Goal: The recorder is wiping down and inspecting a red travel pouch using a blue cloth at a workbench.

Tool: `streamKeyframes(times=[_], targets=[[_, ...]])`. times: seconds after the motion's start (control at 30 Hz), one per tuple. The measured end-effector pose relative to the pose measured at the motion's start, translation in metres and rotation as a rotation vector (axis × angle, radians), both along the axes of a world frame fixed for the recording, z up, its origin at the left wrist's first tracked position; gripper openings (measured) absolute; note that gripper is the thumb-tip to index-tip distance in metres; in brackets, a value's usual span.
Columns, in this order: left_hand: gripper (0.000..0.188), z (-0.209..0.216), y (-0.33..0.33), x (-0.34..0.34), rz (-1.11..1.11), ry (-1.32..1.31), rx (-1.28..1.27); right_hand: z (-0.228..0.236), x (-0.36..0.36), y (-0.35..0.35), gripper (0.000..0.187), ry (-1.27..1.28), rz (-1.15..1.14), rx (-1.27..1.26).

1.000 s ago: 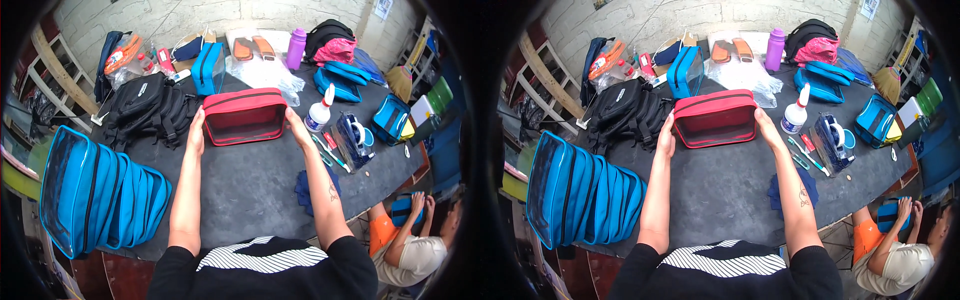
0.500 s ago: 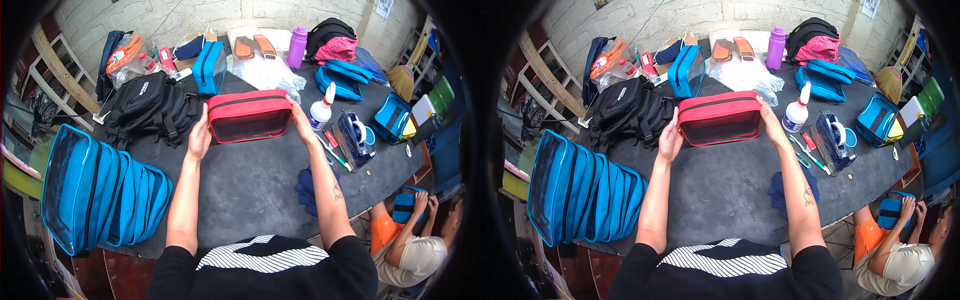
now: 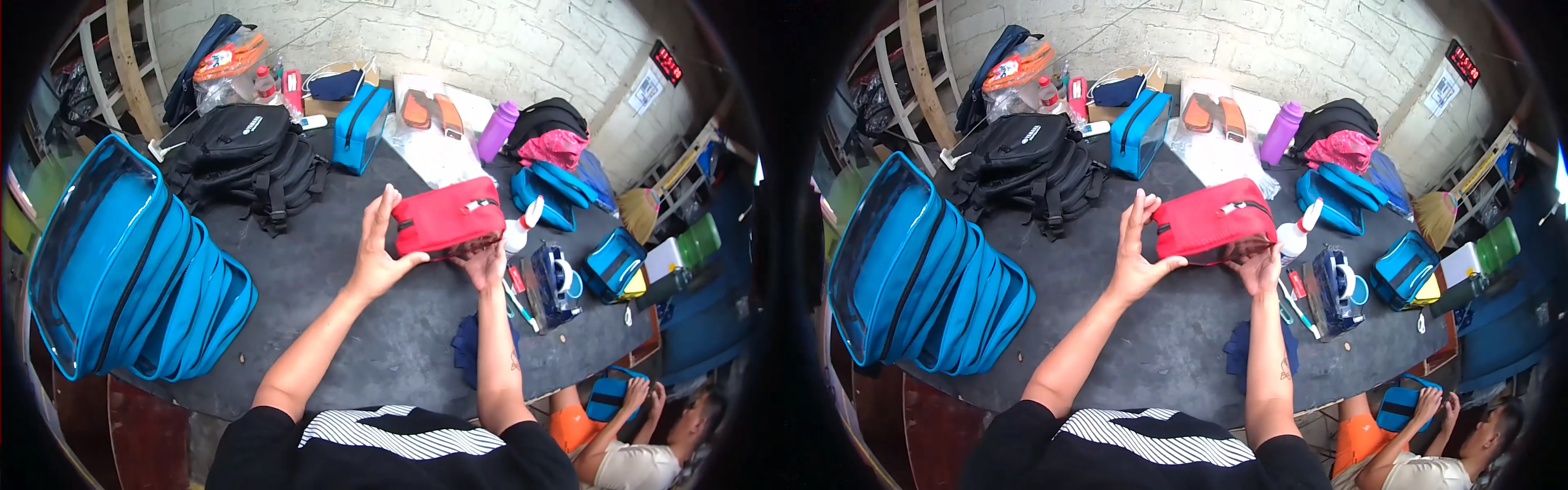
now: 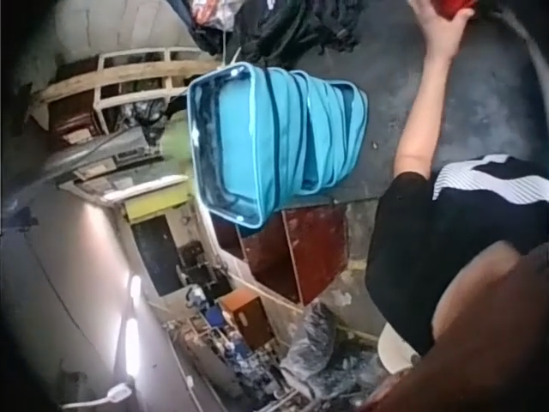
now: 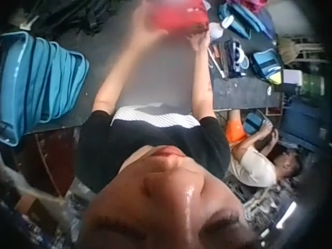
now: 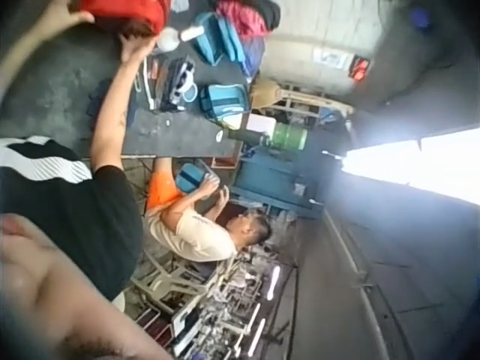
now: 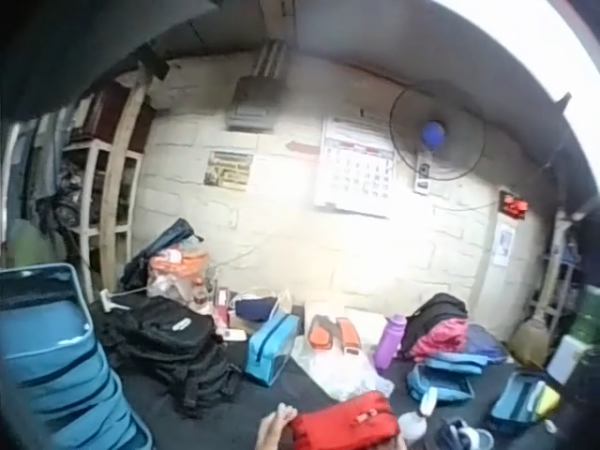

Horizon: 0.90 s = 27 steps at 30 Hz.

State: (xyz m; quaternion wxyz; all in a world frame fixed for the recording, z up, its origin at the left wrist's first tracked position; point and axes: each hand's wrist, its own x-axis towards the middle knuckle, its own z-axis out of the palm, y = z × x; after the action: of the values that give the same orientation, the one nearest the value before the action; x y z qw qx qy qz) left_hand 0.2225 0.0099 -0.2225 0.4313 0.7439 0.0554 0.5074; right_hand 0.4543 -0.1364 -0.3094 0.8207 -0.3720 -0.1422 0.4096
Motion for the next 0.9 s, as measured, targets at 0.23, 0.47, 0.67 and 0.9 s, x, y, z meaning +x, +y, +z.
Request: streamKeyframes(times=[0.23, 0.47, 0.67, 0.9], targets=[[0.130, 0.010, -0.022, 0.011, -0.034, -0.066, 0.105, -0.007, 0.013, -0.006, 0.079, 0.045, 0.045, 0.078], [0.126, 0.012, -0.022, 0.005, -0.001, -0.051, 0.175, -0.001, 0.015, -0.001, 0.071, 0.034, 0.081, 0.133], [0.116, 0.019, -0.023, 0.000, 0.011, -0.067, 0.225, -0.002, 0.015, 0.003, 0.066, 0.055, 0.120, 0.200], [0.090, 0.011, -0.021, -0.003, 0.010, -0.121, 0.216, 0.017, -0.009, 0.006, 0.072, 0.102, 0.175, 0.255]])
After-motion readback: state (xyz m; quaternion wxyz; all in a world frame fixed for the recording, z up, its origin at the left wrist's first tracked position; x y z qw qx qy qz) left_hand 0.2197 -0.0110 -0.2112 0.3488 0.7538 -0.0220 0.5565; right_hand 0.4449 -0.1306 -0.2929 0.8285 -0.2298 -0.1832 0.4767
